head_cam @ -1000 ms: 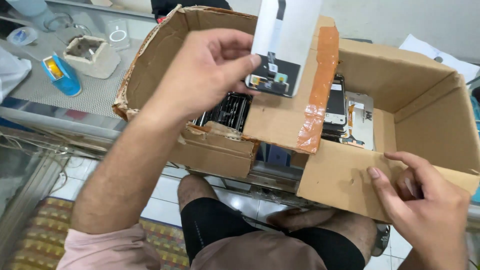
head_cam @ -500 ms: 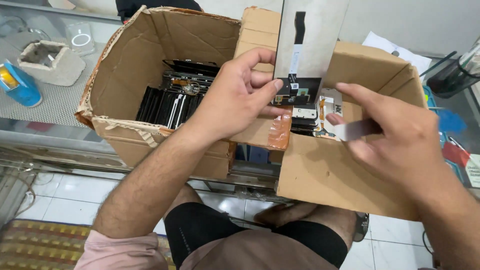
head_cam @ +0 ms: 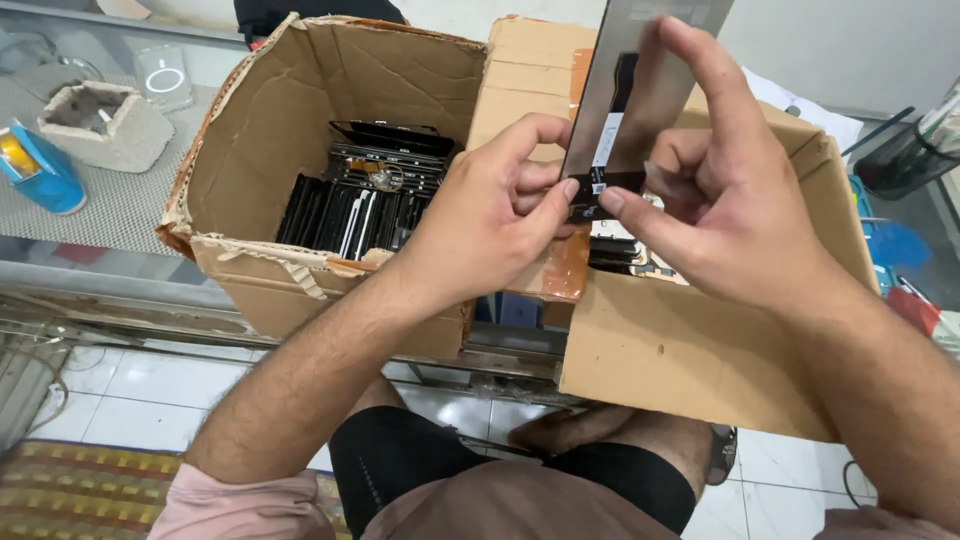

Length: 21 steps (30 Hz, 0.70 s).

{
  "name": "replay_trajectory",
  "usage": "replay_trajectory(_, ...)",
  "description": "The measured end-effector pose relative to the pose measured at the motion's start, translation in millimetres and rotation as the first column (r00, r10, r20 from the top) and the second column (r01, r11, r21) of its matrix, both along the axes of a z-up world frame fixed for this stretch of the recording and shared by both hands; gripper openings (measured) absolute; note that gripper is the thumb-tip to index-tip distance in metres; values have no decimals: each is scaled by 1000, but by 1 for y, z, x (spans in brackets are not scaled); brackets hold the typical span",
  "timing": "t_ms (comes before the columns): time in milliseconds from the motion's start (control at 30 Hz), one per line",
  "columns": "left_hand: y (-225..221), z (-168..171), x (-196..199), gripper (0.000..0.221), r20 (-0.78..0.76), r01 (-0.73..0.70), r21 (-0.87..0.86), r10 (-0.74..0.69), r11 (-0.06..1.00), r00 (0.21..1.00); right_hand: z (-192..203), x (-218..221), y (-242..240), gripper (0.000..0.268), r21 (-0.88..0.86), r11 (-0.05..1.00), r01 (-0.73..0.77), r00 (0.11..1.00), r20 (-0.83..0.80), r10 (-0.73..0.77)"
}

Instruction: The person is separating smartphone screen components and sorting them from a box of parts.

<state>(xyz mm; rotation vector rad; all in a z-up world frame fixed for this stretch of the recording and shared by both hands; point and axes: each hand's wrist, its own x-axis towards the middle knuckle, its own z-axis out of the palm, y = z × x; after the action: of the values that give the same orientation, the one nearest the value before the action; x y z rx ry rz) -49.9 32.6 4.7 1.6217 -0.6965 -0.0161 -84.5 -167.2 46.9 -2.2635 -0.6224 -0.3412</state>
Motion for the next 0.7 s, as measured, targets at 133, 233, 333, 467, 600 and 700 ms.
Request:
replay_trajectory(133, -1, -3, 2, 21, -13, 6, -9, -6, 1000, 1000, 4, 4, -1, 75, -13, 999, -36, 999, -8, 36)
replay_trajectory(233, 0, -2, 1, 21, 15, 9, -8, -9, 1000, 1000, -6, 7, -4, 58, 11, 1000, -25, 999, 31, 25)
replay_trajectory(333, 0, -1, 0, 22, 38, 17, -13, -16, 1000, 999, -15, 10, -11, 42, -30, 1000, 0, 991, 137, 4)
replay_trajectory(467, -2, -6, 2, 22, -36, 14, -120, -19, 993, 999, -21, 7, -16, 32, -138, 989, -54, 928, 360, 101)
replay_trajectory(600, 0, -5, 4, 19, -16, 18, -115, -20, 993, 1000, -54, 4, -36, 35, -254, 967, 14, 913, 399, 91)
replay_trajectory(700, 1, -3, 2, 18, -10, 28, -108, -29, 994, 1000, -66, 5, -41, 31, -383, 923, -35, 741, 610, 281)
